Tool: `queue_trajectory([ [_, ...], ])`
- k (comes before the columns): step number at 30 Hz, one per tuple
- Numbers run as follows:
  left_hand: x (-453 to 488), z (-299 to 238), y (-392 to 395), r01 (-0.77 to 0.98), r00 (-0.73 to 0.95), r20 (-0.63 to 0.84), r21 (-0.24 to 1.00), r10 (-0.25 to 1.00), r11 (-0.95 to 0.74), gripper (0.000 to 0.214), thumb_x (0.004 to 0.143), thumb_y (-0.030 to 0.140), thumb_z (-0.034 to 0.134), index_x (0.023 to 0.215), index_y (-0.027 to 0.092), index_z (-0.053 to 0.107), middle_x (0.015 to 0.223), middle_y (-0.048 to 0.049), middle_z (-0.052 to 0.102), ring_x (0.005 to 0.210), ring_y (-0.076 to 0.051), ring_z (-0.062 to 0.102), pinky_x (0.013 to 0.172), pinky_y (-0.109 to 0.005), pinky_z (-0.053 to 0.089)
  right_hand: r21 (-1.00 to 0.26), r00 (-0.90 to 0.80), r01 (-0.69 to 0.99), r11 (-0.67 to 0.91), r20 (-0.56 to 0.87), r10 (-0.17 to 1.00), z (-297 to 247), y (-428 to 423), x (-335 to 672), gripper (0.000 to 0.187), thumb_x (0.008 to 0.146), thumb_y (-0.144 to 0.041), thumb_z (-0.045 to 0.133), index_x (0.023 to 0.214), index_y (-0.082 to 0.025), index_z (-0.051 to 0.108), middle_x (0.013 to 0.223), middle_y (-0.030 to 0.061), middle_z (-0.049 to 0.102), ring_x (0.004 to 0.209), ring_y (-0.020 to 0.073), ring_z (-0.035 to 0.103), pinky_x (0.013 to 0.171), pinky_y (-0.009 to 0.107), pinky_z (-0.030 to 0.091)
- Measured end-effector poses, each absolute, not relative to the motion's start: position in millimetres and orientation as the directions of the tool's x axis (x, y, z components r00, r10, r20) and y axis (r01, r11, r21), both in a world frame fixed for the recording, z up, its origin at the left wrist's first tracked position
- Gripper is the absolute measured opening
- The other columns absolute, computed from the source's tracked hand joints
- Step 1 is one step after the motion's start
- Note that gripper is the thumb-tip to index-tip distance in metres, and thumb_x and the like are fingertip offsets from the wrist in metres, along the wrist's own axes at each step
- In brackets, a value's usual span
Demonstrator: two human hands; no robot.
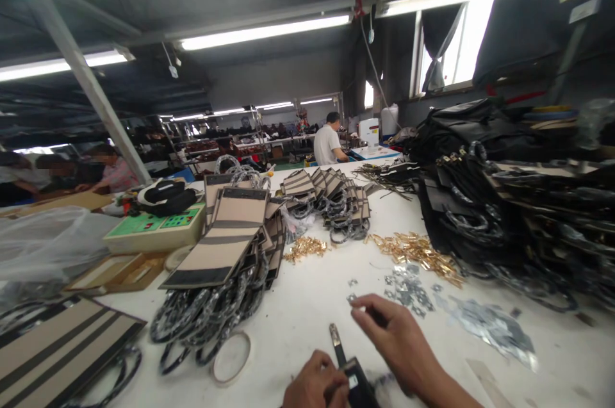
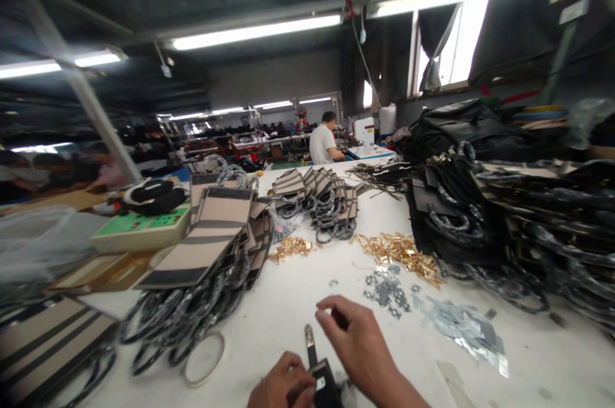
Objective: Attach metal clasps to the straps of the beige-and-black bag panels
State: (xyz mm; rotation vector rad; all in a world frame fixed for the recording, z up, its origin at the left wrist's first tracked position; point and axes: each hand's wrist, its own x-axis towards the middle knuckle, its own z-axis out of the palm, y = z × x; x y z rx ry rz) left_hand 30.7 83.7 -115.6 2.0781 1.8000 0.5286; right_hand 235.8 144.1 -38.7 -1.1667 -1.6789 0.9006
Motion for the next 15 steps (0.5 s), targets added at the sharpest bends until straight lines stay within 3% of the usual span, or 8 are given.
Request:
queue_trajectory([
  [3,39.8,-96.2,74.9,0.807,0.088,0.075,0.580,0.993,-0.115,0.020,0.092,0.024,0.063,0.092,0.034,0.080,0.105,0.0026,0.072,0.094,-0.015,0.071,0.082,-0.025,0.050,-0.952,0.087,0.134,0.275,0.288,0.954,-38.2,140.5,238.4,0.043,0.093,-0.057,0.066,0.111,-0.019,0.076,0.059,-0.0023,0.061,0.052,0.0169,0.057,0.053,0.028,0.048],
  [7,43.5,-95.5,74.2,0.758,0.099,0.094,0.638,0.991,-0.137,0.016,0.093,0.026,0.067,0.095,0.033,0.081,0.106,0.0017,0.072,0.096,-0.016,0.070,0.083,-0.028,0.050,-0.978,0.106,0.048,0.202,0.206,0.973,-78.5,129.2,236.8,0.042,0.095,-0.053,0.067,0.116,-0.018,0.071,0.061,-0.0026,0.062,0.054,0.0168,0.057,0.054,0.028,0.048],
  [10,43.0,-103.0,73.5,0.736,0.105,0.112,0.660,0.988,-0.152,0.014,0.093,0.026,0.069,0.096,0.031,0.081,0.105,0.0018,0.072,0.095,-0.016,0.069,0.082,-0.028,0.050,-0.985,0.050,0.021,0.174,0.175,0.983,-94.2,122.9,244.1,0.034,0.096,-0.053,0.067,0.096,-0.020,0.072,0.064,-0.0003,0.065,0.063,0.0187,0.061,0.062,0.030,0.050],
  [12,42.9,-105.2,72.8,0.730,0.103,0.121,0.665,0.987,-0.158,0.013,0.092,0.025,0.070,0.096,0.031,0.081,0.104,0.0024,0.072,0.095,-0.016,0.069,0.082,-0.028,0.050,-0.986,-0.001,0.042,0.163,0.163,0.987,-88.3,127.3,251.8,0.038,0.093,-0.056,0.069,0.078,-0.021,0.068,0.062,0.0000,0.064,0.061,0.0185,0.061,0.061,0.030,0.049],
  [15,42.5,-105.3,73.3,0.721,0.104,0.129,0.673,0.986,-0.164,0.013,0.092,0.024,0.070,0.094,0.031,0.080,0.104,0.0031,0.071,0.094,-0.015,0.069,0.081,-0.028,0.049,-0.960,-0.012,0.245,0.134,0.135,0.991,-68.7,149.2,261.4,0.039,0.087,-0.059,0.075,0.075,-0.022,0.070,0.060,-0.0007,0.064,0.056,0.0176,0.058,0.055,0.030,0.046],
])
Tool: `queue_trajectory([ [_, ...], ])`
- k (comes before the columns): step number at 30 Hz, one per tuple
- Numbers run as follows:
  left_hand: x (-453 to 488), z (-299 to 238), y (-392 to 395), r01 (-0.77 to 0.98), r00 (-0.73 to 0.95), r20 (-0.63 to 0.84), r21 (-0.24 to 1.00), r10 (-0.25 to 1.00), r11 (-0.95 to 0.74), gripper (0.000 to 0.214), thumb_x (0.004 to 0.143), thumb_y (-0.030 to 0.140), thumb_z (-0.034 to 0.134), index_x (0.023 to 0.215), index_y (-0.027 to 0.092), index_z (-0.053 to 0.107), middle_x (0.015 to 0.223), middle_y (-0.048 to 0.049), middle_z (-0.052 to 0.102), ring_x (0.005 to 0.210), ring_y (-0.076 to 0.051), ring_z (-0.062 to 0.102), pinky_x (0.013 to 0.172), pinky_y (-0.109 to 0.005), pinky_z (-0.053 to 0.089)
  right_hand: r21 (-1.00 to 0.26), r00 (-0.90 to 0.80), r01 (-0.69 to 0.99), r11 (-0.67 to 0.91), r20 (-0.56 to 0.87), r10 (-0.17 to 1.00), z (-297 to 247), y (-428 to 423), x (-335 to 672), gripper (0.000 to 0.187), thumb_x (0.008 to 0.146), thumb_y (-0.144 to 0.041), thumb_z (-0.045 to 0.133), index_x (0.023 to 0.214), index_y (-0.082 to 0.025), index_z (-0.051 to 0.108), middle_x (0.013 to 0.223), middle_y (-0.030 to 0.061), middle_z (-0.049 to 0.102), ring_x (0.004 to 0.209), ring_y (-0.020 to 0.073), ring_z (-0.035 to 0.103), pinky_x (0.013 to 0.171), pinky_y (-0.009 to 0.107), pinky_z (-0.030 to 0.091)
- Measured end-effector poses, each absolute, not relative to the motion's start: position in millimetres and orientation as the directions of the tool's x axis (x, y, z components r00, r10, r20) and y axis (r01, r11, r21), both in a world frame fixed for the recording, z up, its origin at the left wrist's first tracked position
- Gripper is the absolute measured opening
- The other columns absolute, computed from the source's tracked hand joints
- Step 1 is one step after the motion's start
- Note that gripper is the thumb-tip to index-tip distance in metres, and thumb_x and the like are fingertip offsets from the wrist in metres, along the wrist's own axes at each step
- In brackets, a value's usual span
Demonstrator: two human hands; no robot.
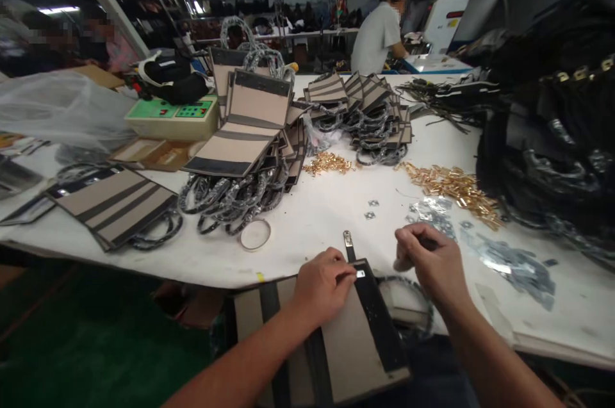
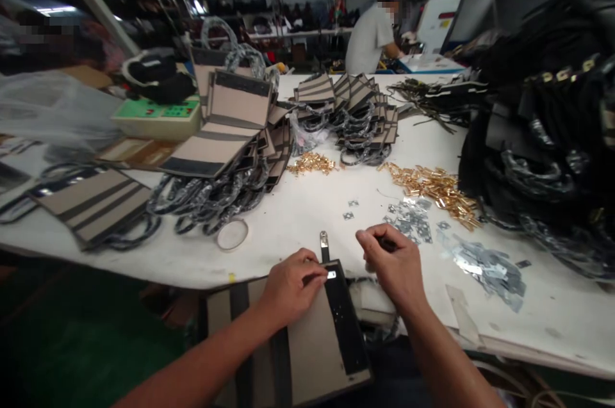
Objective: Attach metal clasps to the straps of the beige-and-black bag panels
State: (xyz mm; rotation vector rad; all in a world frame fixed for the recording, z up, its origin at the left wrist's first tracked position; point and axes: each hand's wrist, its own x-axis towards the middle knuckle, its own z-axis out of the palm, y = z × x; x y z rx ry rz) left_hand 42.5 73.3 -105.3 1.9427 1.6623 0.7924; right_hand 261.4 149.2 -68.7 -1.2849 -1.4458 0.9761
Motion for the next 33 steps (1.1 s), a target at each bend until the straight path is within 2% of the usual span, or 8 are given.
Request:
queue_trajectory([
  [4,41.1,-105.2,75.5,0.717,0.114,0.142,0.673,0.983,-0.180,0.013,0.092,0.022,0.069,0.093,0.031,0.079,0.105,0.0035,0.071,0.096,-0.015,0.070,0.082,-0.028,0.049,-0.702,-0.196,0.655,0.281,0.202,0.960,-64.9,197.1,260.1,0.019,0.090,-0.043,0.073,0.097,-0.027,0.082,0.093,0.0022,0.077,0.084,0.0219,0.070,0.077,0.032,0.051],
  [8,39.8,-107.7,75.5,0.717,0.121,0.141,0.672,0.983,-0.185,0.012,0.092,0.023,0.070,0.093,0.030,0.079,0.103,0.0029,0.072,0.095,-0.015,0.070,0.080,-0.028,0.050,-0.370,-0.323,0.882,0.293,-0.020,0.946,-89.1,240.0,246.6,0.033,0.093,-0.040,0.065,0.123,-0.035,0.078,0.114,0.0033,0.077,0.098,0.0260,0.071,0.079,0.034,0.051],
  [14,39.0,-111.9,74.4,0.740,0.130,0.170,0.639,0.977,-0.210,0.011,0.093,0.028,0.070,0.097,0.030,0.080,0.106,0.0027,0.072,0.097,-0.016,0.069,0.080,-0.029,0.050,-0.293,-0.312,0.916,0.272,-0.097,0.945,-97.8,264.3,235.3,0.024,0.086,-0.040,0.069,0.104,-0.031,0.083,0.112,0.0055,0.078,0.094,0.0281,0.071,0.073,0.034,0.048],
  [19,39.8,-112.7,74.1,0.745,0.138,0.175,0.631,0.975,-0.218,0.011,0.094,0.030,0.069,0.097,0.031,0.080,0.107,0.0031,0.072,0.097,-0.016,0.069,0.078,-0.029,0.050,-0.334,-0.316,0.901,0.276,-0.070,0.946,-68.0,235.6,243.2,0.018,0.087,-0.034,0.067,0.094,-0.027,0.083,0.100,0.0037,0.080,0.090,0.0232,0.071,0.074,0.030,0.048],
  [23,39.9,-112.9,73.3,0.764,0.152,0.186,0.601,0.971,-0.234,0.012,0.095,0.031,0.067,0.098,0.031,0.079,0.107,0.0030,0.071,0.096,-0.016,0.068,0.076,-0.030,0.050,-0.622,-0.337,0.756,0.202,-0.106,0.935,-44.0,166.1,259.0,0.022,0.087,-0.040,0.069,0.098,-0.026,0.082,0.083,-0.0006,0.077,0.070,0.0167,0.067,0.065,0.027,0.047],
  [26,39.9,-113.1,72.8,0.773,0.150,0.192,0.589,0.970,-0.236,0.012,0.096,0.032,0.068,0.100,0.032,0.079,0.108,0.0030,0.071,0.097,-0.017,0.068,0.076,-0.030,0.050,-0.769,-0.352,0.639,0.004,-0.288,0.890,-47.5,111.4,265.3,0.032,0.087,-0.044,0.069,0.111,-0.025,0.077,0.077,-0.0027,0.070,0.057,0.0133,0.058,0.053,0.026,0.043],
  [29,40.3,-113.1,72.4,0.772,0.145,0.195,0.591,0.970,-0.234,0.012,0.095,0.032,0.068,0.099,0.032,0.079,0.107,0.0033,0.072,0.097,-0.016,0.069,0.076,-0.030,0.050,-0.806,-0.357,0.573,-0.147,-0.407,0.841,-65.7,78.2,265.1,0.032,0.086,-0.044,0.069,0.108,-0.022,0.075,0.076,-0.0027,0.066,0.057,0.0134,0.058,0.053,0.026,0.044],
  [33,40.9,-112.8,71.8,0.767,0.149,0.208,0.592,0.967,-0.246,0.011,0.095,0.032,0.069,0.098,0.031,0.079,0.106,0.0033,0.071,0.096,-0.016,0.069,0.076,-0.030,0.051,-0.797,-0.325,0.594,-0.109,-0.362,0.874,-81.8,67.5,262.4,0.029,0.085,-0.043,0.068,0.105,-0.022,0.074,0.072,-0.0035,0.064,0.057,0.0151,0.059,0.055,0.028,0.044],
])
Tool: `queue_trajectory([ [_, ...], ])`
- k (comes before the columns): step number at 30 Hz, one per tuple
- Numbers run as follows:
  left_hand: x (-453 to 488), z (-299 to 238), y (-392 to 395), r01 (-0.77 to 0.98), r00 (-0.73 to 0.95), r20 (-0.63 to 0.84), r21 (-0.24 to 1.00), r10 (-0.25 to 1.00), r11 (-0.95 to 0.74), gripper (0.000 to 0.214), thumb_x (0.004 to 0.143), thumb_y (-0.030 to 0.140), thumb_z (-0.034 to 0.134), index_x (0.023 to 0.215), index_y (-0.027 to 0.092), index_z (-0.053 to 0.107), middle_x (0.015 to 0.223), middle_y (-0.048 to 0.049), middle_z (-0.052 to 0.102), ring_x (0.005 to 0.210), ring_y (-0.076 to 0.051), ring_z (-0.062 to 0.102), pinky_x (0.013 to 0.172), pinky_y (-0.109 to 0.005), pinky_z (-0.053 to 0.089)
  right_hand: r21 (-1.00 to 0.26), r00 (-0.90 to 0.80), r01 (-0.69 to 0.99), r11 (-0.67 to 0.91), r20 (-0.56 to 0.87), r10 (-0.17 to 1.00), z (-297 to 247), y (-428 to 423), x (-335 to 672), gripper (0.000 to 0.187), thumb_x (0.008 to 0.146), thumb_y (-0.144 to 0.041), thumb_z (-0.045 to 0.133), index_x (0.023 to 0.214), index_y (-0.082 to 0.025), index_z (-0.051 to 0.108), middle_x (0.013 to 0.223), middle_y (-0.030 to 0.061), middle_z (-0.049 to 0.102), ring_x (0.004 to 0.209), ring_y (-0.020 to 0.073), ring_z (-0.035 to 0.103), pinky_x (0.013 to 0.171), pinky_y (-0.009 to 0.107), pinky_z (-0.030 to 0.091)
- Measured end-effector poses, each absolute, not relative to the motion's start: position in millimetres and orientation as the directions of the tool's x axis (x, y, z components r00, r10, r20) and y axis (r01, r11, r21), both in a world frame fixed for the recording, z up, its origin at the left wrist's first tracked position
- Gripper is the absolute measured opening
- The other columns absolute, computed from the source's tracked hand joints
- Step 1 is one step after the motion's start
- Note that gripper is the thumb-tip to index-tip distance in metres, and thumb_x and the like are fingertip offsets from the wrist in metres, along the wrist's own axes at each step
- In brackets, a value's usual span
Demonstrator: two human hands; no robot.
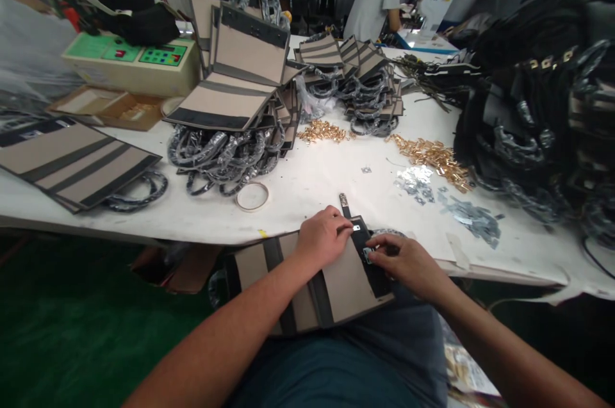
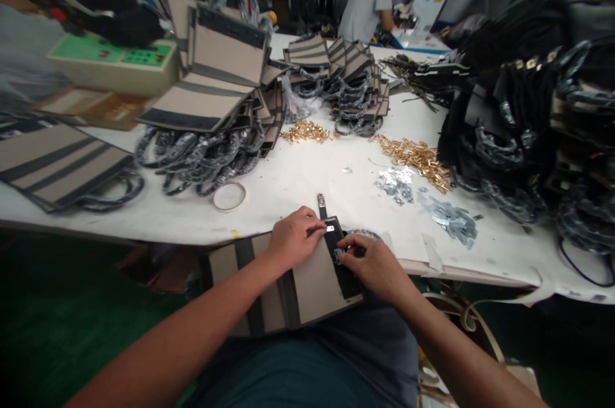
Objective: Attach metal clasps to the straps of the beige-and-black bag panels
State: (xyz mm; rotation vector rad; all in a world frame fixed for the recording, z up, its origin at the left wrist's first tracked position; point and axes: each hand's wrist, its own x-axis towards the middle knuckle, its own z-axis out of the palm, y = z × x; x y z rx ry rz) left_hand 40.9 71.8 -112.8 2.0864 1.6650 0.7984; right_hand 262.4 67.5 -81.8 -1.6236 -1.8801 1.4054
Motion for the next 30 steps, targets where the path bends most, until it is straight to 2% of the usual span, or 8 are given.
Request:
queue_trajectory([
  [7,40.0,-111.1,70.5,0.767,0.154,0.177,0.599,0.972,-0.231,0.013,0.096,0.033,0.068,0.100,0.031,0.080,0.107,0.0015,0.071,0.098,-0.017,0.068,0.077,-0.031,0.052,-0.726,-0.338,0.687,-0.020,-0.344,0.876,-79.0,68.1,256.6,0.024,0.085,-0.041,0.066,0.102,-0.026,0.076,0.074,-0.0030,0.068,0.062,0.0177,0.061,0.060,0.031,0.044],
  [13,40.2,-112.5,70.0,0.765,0.148,0.183,0.601,0.972,-0.230,0.013,0.096,0.032,0.068,0.100,0.030,0.080,0.107,0.0008,0.071,0.099,-0.017,0.068,0.079,-0.031,0.053,-0.618,-0.332,0.778,0.110,-0.256,0.908,-85.9,65.4,254.3,0.024,0.088,-0.041,0.065,0.105,-0.030,0.077,0.082,-0.0006,0.075,0.073,0.0223,0.069,0.066,0.034,0.048],
  [17,40.1,-112.9,69.9,0.761,0.153,0.187,0.605,0.971,-0.236,0.013,0.096,0.031,0.067,0.100,0.030,0.080,0.107,0.0007,0.070,0.098,-0.018,0.068,0.079,-0.030,0.053,-0.525,-0.320,0.836,0.159,-0.232,0.919,-89.0,62.0,255.6,0.024,0.090,-0.041,0.065,0.110,-0.034,0.077,0.096,-0.0002,0.080,0.088,0.0264,0.074,0.074,0.037,0.053],
  [21,40.0,-113.0,70.0,0.760,0.153,0.194,0.604,0.969,-0.240,0.012,0.096,0.032,0.068,0.099,0.030,0.080,0.106,0.0012,0.071,0.097,-0.017,0.068,0.078,-0.030,0.052,-0.513,-0.345,0.833,0.205,-0.193,0.919,-90.4,58.6,255.7,0.026,0.093,-0.039,0.064,0.113,-0.033,0.078,0.109,0.0010,0.081,0.100,0.0285,0.075,0.087,0.041,0.056],
  [25,39.8,-113.8,70.1,0.756,0.157,0.198,0.606,0.968,-0.247,0.012,0.096,0.033,0.068,0.099,0.030,0.079,0.107,0.0013,0.071,0.097,-0.017,0.068,0.078,-0.031,0.052,-0.505,-0.361,0.832,0.231,-0.177,0.915,-93.6,55.7,255.6,0.028,0.095,-0.036,0.060,0.117,-0.030,0.077,0.113,0.0029,0.080,0.102,0.0283,0.075,0.087,0.041,0.056],
  [30,40.2,-113.5,69.9,0.762,0.153,0.201,0.600,0.967,-0.245,0.012,0.096,0.032,0.068,0.100,0.030,0.079,0.107,0.0011,0.071,0.097,-0.017,0.068,0.078,-0.030,0.052,-0.440,-0.404,0.832,0.338,-0.062,0.913,-101.3,51.9,257.6,0.029,0.098,-0.037,0.057,0.120,-0.033,0.075,0.113,0.0027,0.078,0.098,0.0256,0.074,0.082,0.036,0.055],
])
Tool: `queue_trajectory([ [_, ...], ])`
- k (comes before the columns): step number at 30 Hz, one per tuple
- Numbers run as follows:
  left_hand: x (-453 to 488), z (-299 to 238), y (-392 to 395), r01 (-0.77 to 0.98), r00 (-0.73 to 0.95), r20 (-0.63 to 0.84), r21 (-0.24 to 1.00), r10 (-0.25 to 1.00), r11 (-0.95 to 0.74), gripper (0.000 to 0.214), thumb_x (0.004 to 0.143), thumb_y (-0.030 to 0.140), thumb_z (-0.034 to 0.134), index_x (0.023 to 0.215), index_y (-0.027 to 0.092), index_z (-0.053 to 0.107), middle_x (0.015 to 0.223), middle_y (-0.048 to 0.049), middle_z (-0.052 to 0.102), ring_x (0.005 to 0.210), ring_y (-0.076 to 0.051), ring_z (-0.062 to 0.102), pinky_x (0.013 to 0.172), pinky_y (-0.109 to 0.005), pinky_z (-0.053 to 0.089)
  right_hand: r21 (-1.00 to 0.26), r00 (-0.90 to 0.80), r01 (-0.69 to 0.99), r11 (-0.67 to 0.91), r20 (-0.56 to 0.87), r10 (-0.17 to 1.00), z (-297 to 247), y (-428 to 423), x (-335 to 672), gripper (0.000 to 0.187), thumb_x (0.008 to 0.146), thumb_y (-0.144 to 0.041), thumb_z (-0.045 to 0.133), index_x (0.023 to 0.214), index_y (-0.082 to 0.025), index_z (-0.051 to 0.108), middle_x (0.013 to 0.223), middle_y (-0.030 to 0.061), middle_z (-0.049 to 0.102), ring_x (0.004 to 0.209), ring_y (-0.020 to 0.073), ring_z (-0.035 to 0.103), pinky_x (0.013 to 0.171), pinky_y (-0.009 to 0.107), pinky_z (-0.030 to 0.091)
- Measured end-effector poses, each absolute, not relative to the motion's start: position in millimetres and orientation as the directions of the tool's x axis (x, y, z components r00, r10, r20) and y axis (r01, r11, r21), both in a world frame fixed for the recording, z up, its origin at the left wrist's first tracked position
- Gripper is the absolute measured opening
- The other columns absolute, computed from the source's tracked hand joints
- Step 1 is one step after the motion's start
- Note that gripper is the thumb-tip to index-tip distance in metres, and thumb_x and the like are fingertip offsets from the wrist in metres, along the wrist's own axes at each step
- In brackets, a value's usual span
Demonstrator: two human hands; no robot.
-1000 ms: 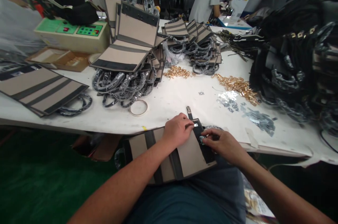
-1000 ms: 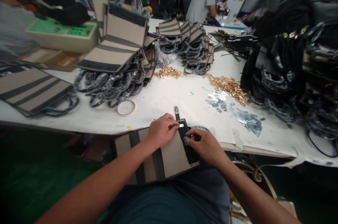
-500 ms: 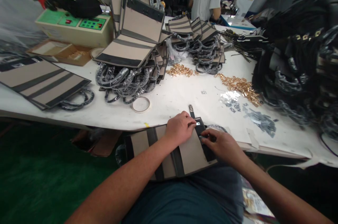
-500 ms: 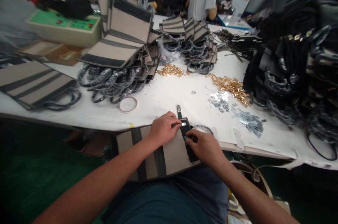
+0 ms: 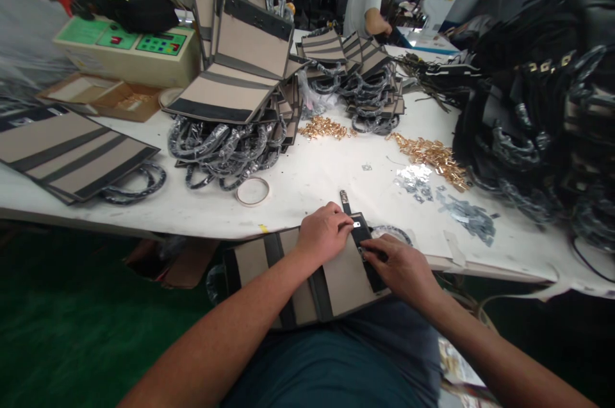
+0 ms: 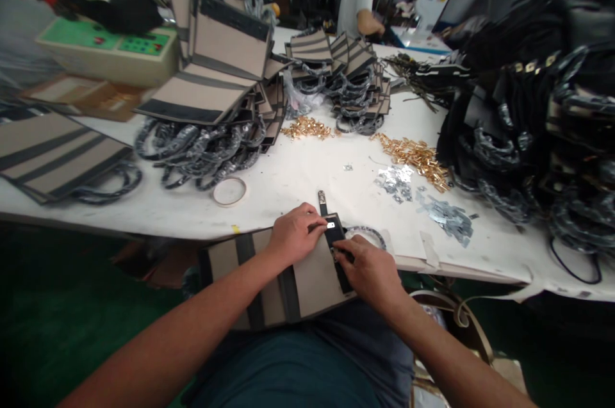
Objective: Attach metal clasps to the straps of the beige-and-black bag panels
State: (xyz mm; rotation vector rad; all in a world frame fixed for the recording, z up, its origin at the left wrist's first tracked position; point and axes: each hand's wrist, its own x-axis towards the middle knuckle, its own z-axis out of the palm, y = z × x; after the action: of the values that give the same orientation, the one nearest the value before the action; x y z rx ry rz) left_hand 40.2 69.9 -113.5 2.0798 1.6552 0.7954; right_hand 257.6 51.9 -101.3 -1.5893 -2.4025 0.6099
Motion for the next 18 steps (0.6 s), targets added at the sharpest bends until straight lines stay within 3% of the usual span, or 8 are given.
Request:
queue_trajectory([
  [3,40.2,-113.2,69.6,0.766,0.153,0.198,0.596,0.968,-0.243,0.012,0.096,0.032,0.068,0.100,0.031,0.080,0.107,0.0011,0.071,0.098,-0.017,0.068,0.078,-0.030,0.052,-0.413,-0.335,0.863,0.291,-0.036,0.942,-104.4,48.7,257.4,0.030,0.096,-0.039,0.061,0.123,-0.032,0.072,0.108,0.0021,0.079,0.093,0.0251,0.075,0.076,0.035,0.054],
  [7,40.4,-112.9,69.3,0.765,0.153,0.206,0.595,0.967,-0.248,0.012,0.096,0.032,0.068,0.099,0.030,0.080,0.106,0.0014,0.071,0.097,-0.017,0.068,0.078,-0.029,0.051,-0.384,-0.340,0.872,0.304,-0.027,0.940,-103.1,43.2,257.9,0.019,0.098,-0.039,0.060,0.108,-0.031,0.074,0.100,0.0010,0.079,0.088,0.0238,0.075,0.072,0.032,0.051],
  [12,40.6,-112.6,68.8,0.767,0.152,0.218,0.589,0.964,-0.253,0.012,0.096,0.032,0.068,0.098,0.030,0.080,0.106,0.0013,0.071,0.097,-0.017,0.068,0.077,-0.029,0.051,-0.356,-0.403,0.863,0.359,-0.055,0.914,-98.5,40.7,263.5,0.026,0.100,-0.039,0.057,0.119,-0.036,0.074,0.106,0.0007,0.077,0.087,0.0228,0.075,0.070,0.031,0.051],
  [18,39.8,-113.8,68.4,0.766,0.161,0.214,0.589,0.963,-0.259,0.013,0.096,0.032,0.067,0.099,0.030,0.079,0.106,0.0005,0.070,0.097,-0.017,0.067,0.078,-0.029,0.052,-0.451,-0.333,0.858,0.246,-0.122,0.935,-97.9,51.3,264.0,0.026,0.092,-0.039,0.066,0.115,-0.032,0.074,0.098,0.0003,0.078,0.088,0.0248,0.074,0.075,0.035,0.054],
])
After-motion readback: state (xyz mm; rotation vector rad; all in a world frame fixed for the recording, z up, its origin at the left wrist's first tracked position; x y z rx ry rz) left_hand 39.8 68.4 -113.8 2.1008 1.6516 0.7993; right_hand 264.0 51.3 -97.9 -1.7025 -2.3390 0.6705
